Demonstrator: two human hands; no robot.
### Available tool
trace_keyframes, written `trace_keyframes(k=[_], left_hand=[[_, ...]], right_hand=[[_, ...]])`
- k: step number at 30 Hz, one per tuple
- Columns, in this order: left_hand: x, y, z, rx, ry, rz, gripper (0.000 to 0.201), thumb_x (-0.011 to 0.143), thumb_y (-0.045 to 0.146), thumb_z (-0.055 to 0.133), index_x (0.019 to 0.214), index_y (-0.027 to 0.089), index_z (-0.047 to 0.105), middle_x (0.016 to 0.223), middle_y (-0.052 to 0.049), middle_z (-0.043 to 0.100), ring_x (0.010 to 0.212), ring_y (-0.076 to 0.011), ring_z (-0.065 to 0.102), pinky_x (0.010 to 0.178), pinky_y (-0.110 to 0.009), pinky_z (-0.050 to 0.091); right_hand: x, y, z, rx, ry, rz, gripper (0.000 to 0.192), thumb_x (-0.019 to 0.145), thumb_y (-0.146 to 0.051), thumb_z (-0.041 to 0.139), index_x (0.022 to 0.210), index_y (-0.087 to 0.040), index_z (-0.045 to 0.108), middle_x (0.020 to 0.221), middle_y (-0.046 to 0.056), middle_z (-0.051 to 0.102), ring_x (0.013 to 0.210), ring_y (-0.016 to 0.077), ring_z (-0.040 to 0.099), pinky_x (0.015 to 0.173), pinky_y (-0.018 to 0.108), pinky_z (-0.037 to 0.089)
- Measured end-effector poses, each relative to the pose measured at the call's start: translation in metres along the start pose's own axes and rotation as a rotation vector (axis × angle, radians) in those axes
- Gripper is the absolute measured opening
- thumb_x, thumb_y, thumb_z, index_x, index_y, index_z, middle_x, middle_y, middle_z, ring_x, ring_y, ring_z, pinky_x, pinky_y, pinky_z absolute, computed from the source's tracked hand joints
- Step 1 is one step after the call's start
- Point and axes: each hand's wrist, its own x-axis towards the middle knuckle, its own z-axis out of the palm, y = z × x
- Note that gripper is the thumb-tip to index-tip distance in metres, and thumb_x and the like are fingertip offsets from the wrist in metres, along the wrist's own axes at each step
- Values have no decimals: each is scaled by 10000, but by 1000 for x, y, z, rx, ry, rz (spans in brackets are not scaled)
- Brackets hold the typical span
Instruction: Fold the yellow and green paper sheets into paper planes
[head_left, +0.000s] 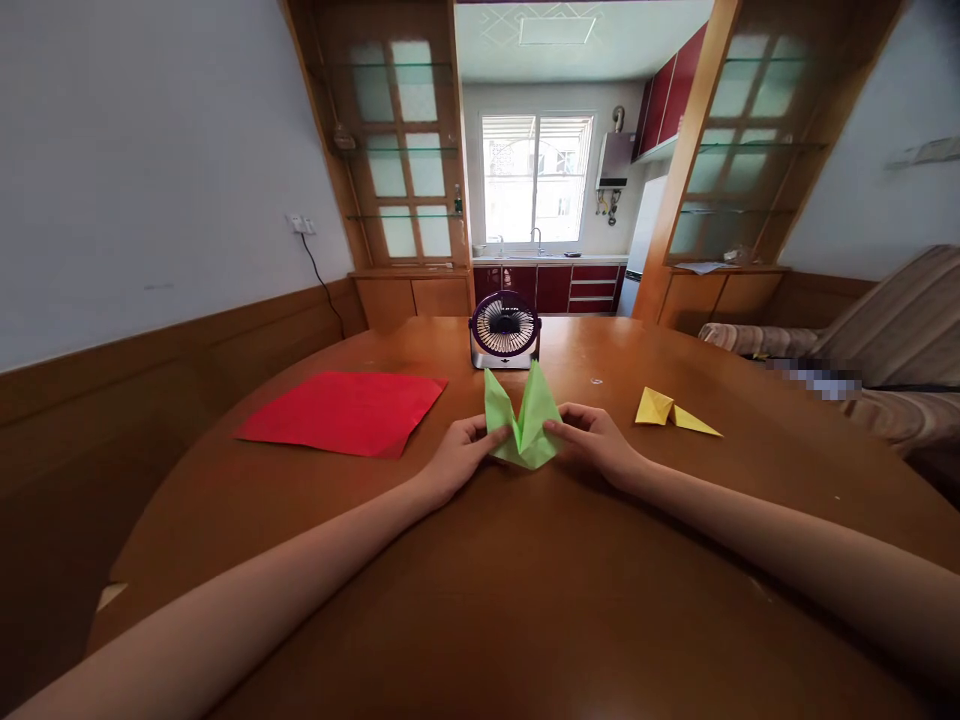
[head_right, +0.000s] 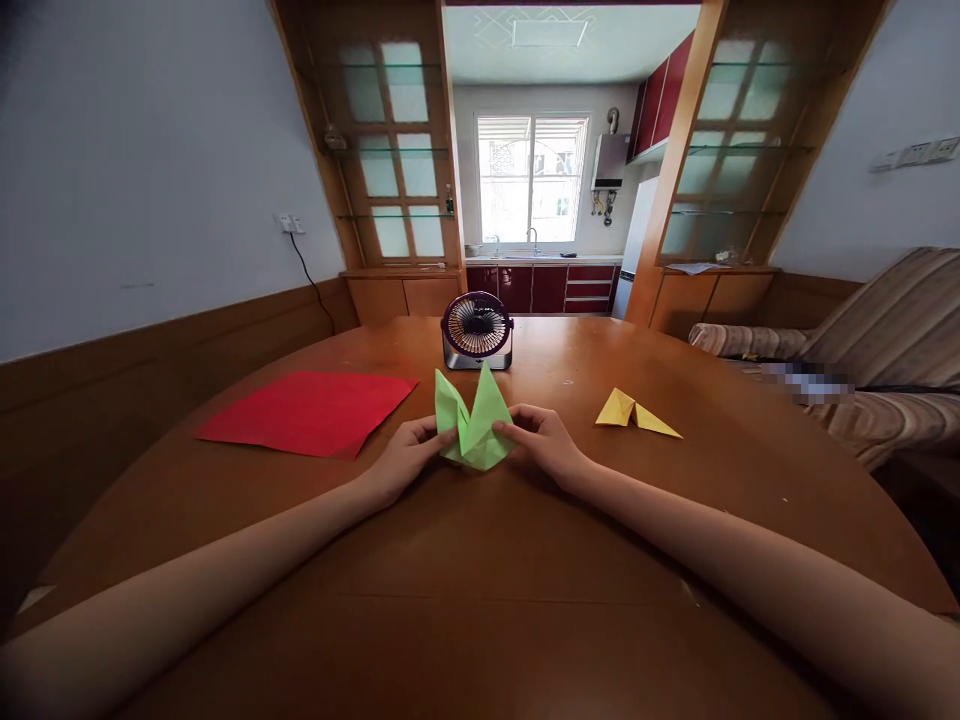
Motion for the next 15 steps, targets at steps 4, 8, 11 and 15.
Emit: trace_keyframes(k=[4, 8, 11, 15], left_hand=[[-1, 0, -1, -48, 8, -19, 390, 732, 483, 749, 879, 128, 683, 802, -34, 671, 702, -161, 597, 674, -283, 500], [0, 0, -3, -93, 42, 0, 394, 726, 454, 763, 948, 142, 669, 890, -44, 683, 784, -179, 615, 720, -293, 505], [0, 0, -3, -107, 65, 1, 398, 710, 446, 775, 941, 140, 667, 887, -45, 688, 794, -178, 619, 743, -285, 487], [-1, 0, -3, -92, 64, -21, 386, 661, 421, 814, 875, 140, 657, 845, -28, 680, 751, -155, 609, 720, -259, 467]], right_hand=[[7, 5, 1, -9, 45, -9, 232, 713, -410, 754, 762, -194, 686, 776, 9, 662, 730, 155, 571, 733, 314, 444], [15, 10, 7, 40, 2, 10, 222, 700, -362, 765, 803, -196, 659, 799, 5, 663, 754, 158, 588, 750, 317, 449], [17, 11, 15, 105, -48, 27, 236, 697, -321, 764, 853, -204, 632, 822, 4, 671, 790, 168, 608, 772, 326, 459], [16, 12, 22, 148, -83, 36, 248, 680, -272, 758, 879, -197, 629, 863, 5, 678, 794, 164, 612, 771, 315, 457]])
